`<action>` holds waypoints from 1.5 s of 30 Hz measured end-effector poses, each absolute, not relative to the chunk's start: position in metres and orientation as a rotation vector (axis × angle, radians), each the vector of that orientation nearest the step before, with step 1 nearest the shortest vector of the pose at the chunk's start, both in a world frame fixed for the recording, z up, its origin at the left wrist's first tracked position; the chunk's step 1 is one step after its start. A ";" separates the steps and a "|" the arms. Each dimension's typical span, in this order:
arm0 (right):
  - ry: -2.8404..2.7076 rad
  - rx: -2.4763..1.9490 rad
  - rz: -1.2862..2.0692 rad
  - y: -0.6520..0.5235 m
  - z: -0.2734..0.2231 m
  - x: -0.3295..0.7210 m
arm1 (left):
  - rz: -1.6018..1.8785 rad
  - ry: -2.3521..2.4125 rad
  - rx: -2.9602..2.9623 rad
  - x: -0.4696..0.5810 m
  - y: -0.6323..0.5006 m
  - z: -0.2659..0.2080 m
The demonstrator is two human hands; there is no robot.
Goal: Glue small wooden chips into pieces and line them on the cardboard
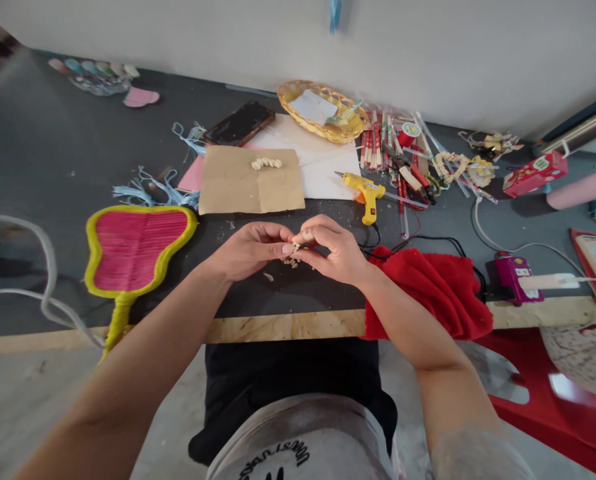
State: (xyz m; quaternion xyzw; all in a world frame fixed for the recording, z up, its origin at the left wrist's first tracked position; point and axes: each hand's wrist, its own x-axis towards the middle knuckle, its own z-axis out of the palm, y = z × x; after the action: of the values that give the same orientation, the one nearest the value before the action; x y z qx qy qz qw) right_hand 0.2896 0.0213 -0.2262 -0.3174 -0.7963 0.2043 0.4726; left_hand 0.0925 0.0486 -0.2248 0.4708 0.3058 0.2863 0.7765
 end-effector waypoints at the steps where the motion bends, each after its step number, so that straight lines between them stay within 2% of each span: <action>1: -1.948 -0.775 0.504 0.021 -0.226 0.290 | 0.621 0.663 1.020 0.092 0.048 -0.224; 45: -1.980 -0.799 0.481 0.021 -0.227 0.291 | 0.622 0.712 1.044 0.092 0.049 -0.221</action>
State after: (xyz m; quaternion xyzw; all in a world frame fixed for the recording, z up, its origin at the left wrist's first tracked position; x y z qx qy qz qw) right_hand 0.2906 0.0212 -0.2273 -0.3244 -0.8039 0.1954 0.4587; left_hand 0.0924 0.0486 -0.2213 0.4798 0.3273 0.2859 0.7622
